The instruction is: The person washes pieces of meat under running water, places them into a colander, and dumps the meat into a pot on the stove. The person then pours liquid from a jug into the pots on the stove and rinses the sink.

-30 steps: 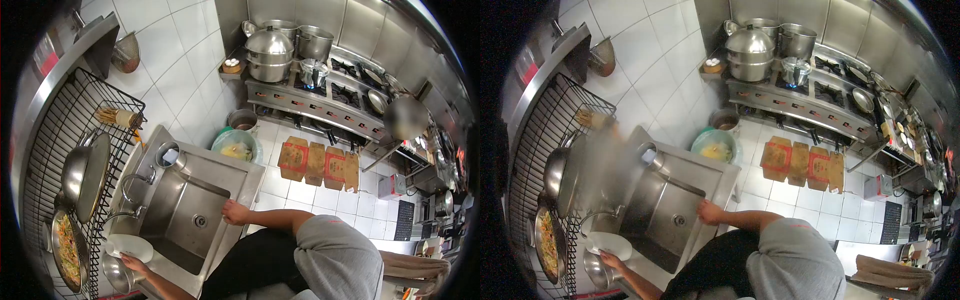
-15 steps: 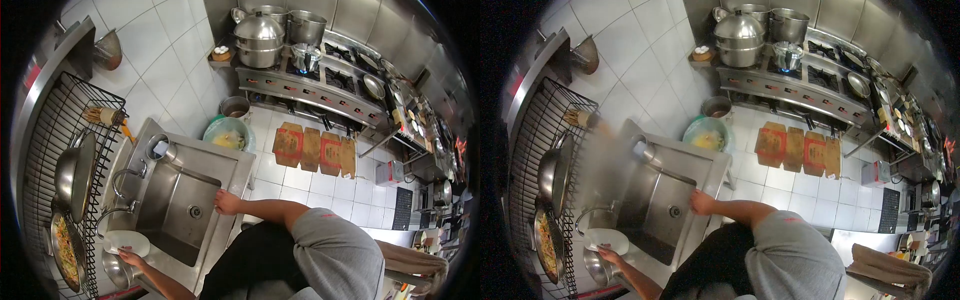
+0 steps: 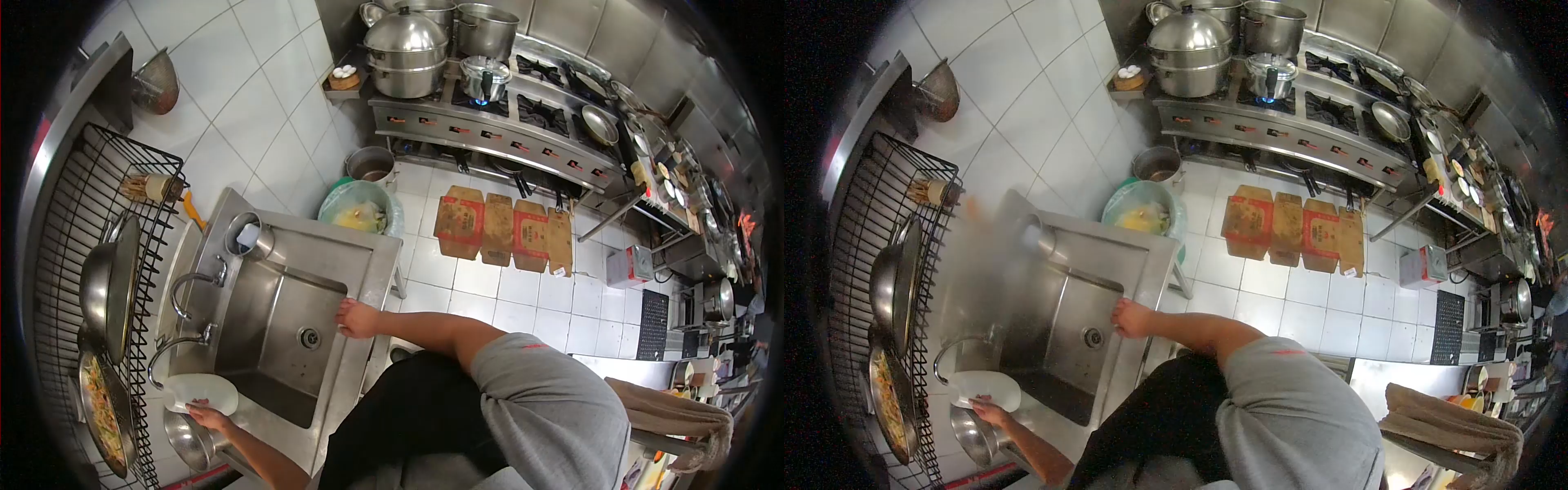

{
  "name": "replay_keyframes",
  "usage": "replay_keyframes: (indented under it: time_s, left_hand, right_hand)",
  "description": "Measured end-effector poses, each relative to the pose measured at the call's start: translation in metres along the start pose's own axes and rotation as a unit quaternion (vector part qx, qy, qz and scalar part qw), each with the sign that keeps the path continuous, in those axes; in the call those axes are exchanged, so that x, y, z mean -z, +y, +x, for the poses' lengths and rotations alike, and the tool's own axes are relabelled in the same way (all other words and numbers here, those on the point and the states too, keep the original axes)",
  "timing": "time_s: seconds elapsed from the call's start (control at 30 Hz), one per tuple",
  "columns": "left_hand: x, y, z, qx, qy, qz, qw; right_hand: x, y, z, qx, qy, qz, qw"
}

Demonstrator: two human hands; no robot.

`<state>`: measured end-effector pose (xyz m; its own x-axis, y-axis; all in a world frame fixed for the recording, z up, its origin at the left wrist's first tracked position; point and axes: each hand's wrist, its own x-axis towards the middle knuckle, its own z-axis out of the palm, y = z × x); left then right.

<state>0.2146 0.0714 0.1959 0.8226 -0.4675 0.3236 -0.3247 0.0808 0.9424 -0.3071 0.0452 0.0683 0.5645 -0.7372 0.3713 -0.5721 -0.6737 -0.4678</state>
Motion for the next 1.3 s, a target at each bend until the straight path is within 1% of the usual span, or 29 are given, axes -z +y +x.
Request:
replay_keyframes:
  time_s: [0.07,0.17,0.27,0.4,0.5,0.53,0.6,0.63,0.67,0.7,0.73,0.77,0.8,0.83,0.87,0.9,0.93,1.03,1.23,1.3]
  left_hand:
    - [0.000,-0.002,0.001,0.010,0.008,0.001,1.000]
    - [0.005,-0.014,0.008,-0.054,-0.021,0.025,0.998]
    - [0.008,-0.020,0.012,-0.045,-0.035,0.057,0.997]
    - [0.011,-0.029,0.018,-0.033,-0.049,0.018,0.998]
    - [0.015,-0.035,0.020,-0.059,-0.067,0.007,0.996]
    - [0.021,-0.068,0.032,-0.130,-0.047,0.043,0.989]
    - [0.017,-0.069,0.030,-0.054,-0.014,0.027,0.998]
    - [0.019,-0.076,0.033,-0.048,-0.012,0.018,0.999]
    - [0.017,-0.087,0.035,-0.054,-0.019,-0.016,0.998]
    - [0.016,-0.102,0.038,-0.059,-0.022,-0.067,0.996]
    - [0.017,-0.115,0.042,-0.059,-0.026,-0.125,0.990]
    - [0.019,-0.133,0.050,-0.058,-0.032,-0.186,0.980]
    - [0.023,-0.151,0.055,-0.057,-0.053,-0.247,0.966]
    - [0.014,-0.100,0.032,-0.048,-0.019,-0.171,0.984]
    - [0.001,-0.034,0.002,-0.034,0.013,-0.095,0.995]
    - [-0.002,-0.025,0.000,-0.032,-0.002,-0.114,0.993]
    - [-0.006,-0.016,-0.002,-0.004,0.024,-0.131,0.991]
    - [-0.004,-0.009,-0.005,-0.016,0.018,-0.064,0.998]
    - [-0.003,0.002,-0.010,-0.001,0.010,-0.033,0.999]
    - [-0.004,-0.001,-0.008,-0.014,0.020,-0.039,0.999]
  right_hand:
    - [0.001,0.002,0.000,-0.007,-0.018,0.023,1.000]
    - [0.002,0.005,0.002,-0.014,-0.039,0.030,0.999]
    - [0.007,0.001,0.003,-0.015,-0.040,0.043,0.998]
    - [0.017,-0.001,0.004,-0.019,-0.057,0.075,0.995]
    - [0.011,0.001,0.003,-0.019,-0.046,0.047,0.998]
    - [0.013,0.001,0.003,-0.019,-0.047,0.052,0.997]
    - [0.019,0.000,0.004,-0.011,-0.056,0.068,0.996]
    - [0.009,0.007,0.001,-0.009,-0.035,0.062,0.997]
    - [-0.005,0.015,-0.002,0.003,-0.016,0.062,0.998]
    - [0.006,0.006,0.000,-0.053,-0.066,0.058,0.995]
    - [-0.002,0.013,-0.001,-0.030,-0.072,0.032,0.996]
    - [0.011,0.008,0.004,-0.041,-0.121,0.024,0.991]
    - [0.021,-0.001,0.004,-0.026,-0.080,0.041,0.996]
    - [0.030,-0.006,0.008,-0.023,-0.082,0.054,0.995]
    - [0.028,-0.007,0.007,-0.020,-0.078,0.031,0.996]
    - [0.030,-0.010,0.008,-0.015,-0.077,0.036,0.996]
    - [0.035,-0.014,0.009,-0.015,-0.076,0.040,0.996]
    - [0.038,-0.017,0.012,-0.002,-0.060,0.045,0.997]
    - [0.038,-0.018,0.012,-0.006,-0.065,0.036,0.997]
    - [0.038,-0.018,0.013,-0.008,-0.063,0.037,0.997]
